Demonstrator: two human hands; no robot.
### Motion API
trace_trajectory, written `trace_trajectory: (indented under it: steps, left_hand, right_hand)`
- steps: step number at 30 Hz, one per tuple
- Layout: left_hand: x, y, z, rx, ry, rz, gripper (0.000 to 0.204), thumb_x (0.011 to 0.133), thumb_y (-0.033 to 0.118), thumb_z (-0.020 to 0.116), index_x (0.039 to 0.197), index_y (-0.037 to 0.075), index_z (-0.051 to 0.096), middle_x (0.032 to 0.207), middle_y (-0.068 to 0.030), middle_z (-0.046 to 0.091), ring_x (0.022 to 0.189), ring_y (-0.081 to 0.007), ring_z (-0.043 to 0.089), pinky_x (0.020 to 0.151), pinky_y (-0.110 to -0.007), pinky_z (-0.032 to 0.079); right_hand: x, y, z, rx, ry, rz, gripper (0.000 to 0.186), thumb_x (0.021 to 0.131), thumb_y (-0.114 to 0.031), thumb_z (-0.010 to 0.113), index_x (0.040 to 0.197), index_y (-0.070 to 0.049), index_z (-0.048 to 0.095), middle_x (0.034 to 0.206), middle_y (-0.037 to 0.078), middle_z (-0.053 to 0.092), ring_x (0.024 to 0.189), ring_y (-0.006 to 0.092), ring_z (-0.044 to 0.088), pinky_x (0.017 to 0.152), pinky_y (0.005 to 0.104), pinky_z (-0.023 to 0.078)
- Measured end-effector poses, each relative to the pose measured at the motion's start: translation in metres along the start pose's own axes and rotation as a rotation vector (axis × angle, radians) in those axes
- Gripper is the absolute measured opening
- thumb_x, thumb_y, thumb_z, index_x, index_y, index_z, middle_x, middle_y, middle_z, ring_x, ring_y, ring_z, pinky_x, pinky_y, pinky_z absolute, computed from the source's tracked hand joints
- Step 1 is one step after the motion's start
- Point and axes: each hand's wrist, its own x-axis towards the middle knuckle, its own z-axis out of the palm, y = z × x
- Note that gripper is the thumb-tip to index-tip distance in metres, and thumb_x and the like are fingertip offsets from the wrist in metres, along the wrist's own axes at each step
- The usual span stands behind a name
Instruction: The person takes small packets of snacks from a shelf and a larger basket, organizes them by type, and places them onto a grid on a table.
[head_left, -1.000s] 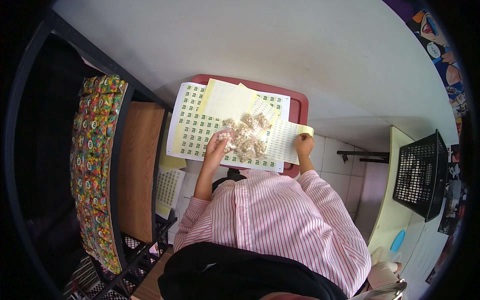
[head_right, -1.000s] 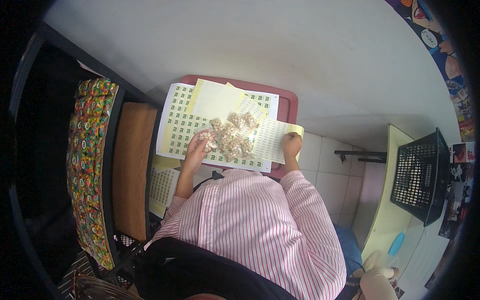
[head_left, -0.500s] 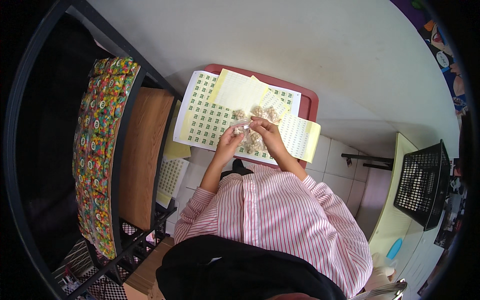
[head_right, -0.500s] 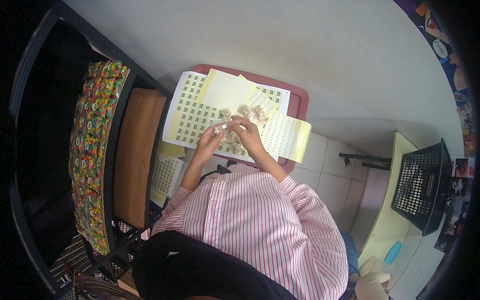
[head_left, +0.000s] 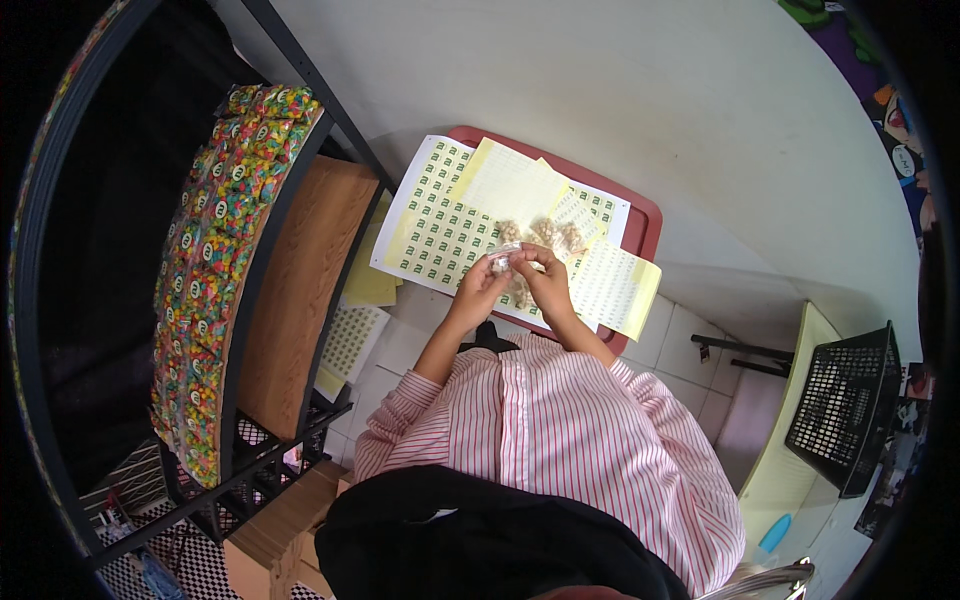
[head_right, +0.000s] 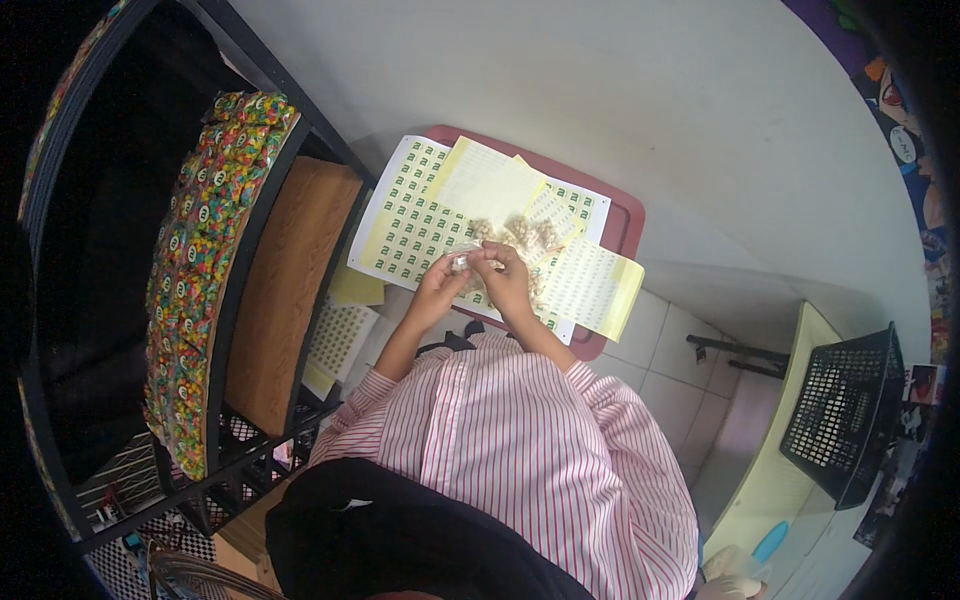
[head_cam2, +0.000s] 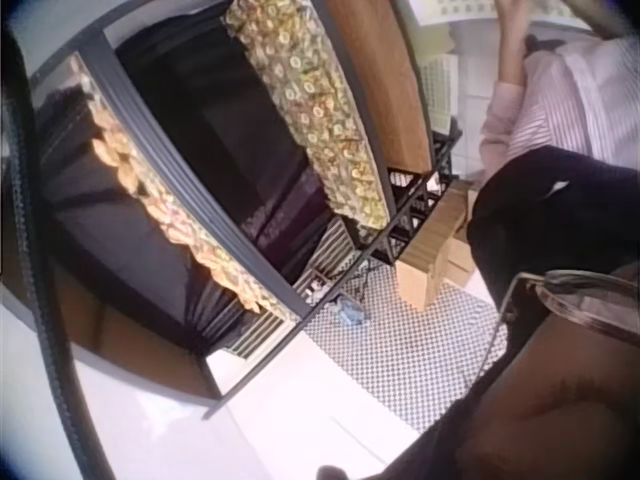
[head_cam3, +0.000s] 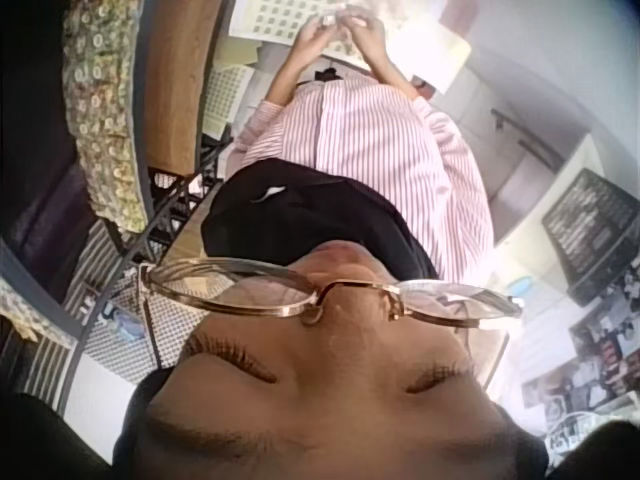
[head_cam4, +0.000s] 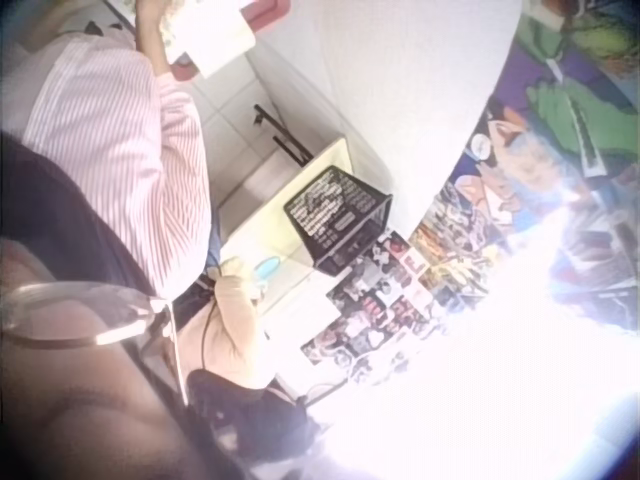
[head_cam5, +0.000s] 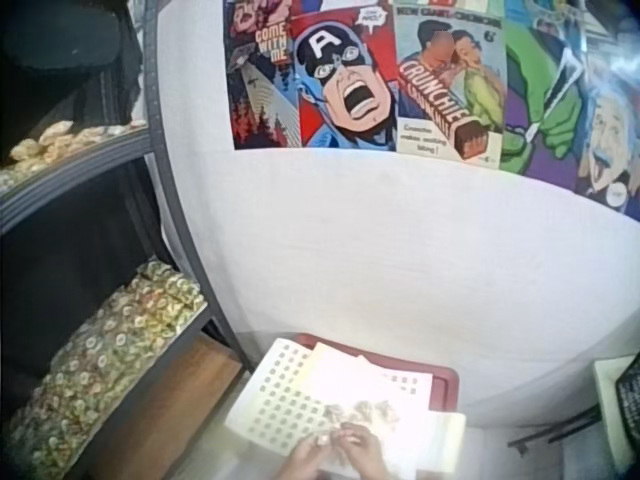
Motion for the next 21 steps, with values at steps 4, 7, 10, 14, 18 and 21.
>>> trace_trajectory:
  steps: [4,7,10,14,18,21]
  left_hand:
    - [0.000,-0.006,-0.002,0.006,0.013,0.059,0.031,0.083,0.006,0.048,0.113,0.000,0.042,0.095,-0.0043,0.053,0.078,-0.0060,0.053,0.064,-0.017,0.041]
    - [-0.003,-0.007,0.000,0.002,0.015,0.051,0.029,0.083,0.007,0.047,0.111,0.000,0.043,0.094,-0.0038,0.054,0.078,-0.0055,0.052,0.063,-0.017,0.041]
    - [-0.006,-0.010,-0.001,-0.002,0.020,-0.046,0.026,0.084,0.010,0.046,0.109,0.001,0.046,0.091,-0.0038,0.055,0.079,-0.0054,0.052,0.063,-0.018,0.041]
    - [-0.003,-0.018,0.001,0.043,0.039,-0.039,0.022,0.085,0.012,0.044,0.103,0.001,0.050,0.084,-0.0027,0.055,0.073,-0.0053,0.049,0.061,-0.019,0.041]
    - [0.001,-0.020,0.008,0.061,0.025,-0.016,0.021,0.085,0.012,0.041,0.099,0.001,0.052,0.085,-0.0032,0.054,0.073,-0.0071,0.048,0.062,-0.021,0.040]
    - [0.007,-0.039,0.005,0.138,0.001,-0.061,0.022,0.085,0.013,0.039,0.099,0.001,0.052,0.088,-0.0051,0.055,0.078,-0.0085,0.050,0.068,-0.021,0.041]
  right_hand:
    - [-0.004,0.005,0.005,-0.048,0.037,-0.051,0.017,0.070,-0.015,0.063,0.078,0.000,0.062,0.102,0.014,0.054,0.096,0.0216,0.051,0.082,0.0292,0.039]
    - [-0.007,0.015,0.007,-0.118,0.091,-0.101,0.016,0.068,-0.014,0.064,0.077,-0.001,0.062,0.099,0.014,0.055,0.096,0.0223,0.051,0.082,0.0298,0.038]
    - [-0.009,0.021,0.004,-0.088,0.111,-0.127,0.017,0.068,-0.015,0.066,0.075,-0.001,0.061,0.087,0.012,0.058,0.087,0.0203,0.052,0.078,0.0290,0.040]
    - [-0.011,0.026,-0.001,0.029,0.030,-0.071,0.013,0.072,-0.003,0.062,0.080,0.001,0.053,0.085,0.008,0.057,0.070,0.0111,0.054,0.063,0.0220,0.045]
    - [-0.010,0.035,-0.012,0.101,0.056,0.026,0.019,0.069,-0.003,0.064,0.082,0.000,0.051,0.081,0.007,0.056,0.069,0.0111,0.054,0.062,0.0221,0.045]
    - [-0.016,0.033,-0.023,0.147,0.084,0.136,0.028,0.066,-0.007,0.068,0.086,0.000,0.051,0.082,0.008,0.055,0.067,0.0117,0.055,0.057,0.0221,0.045]
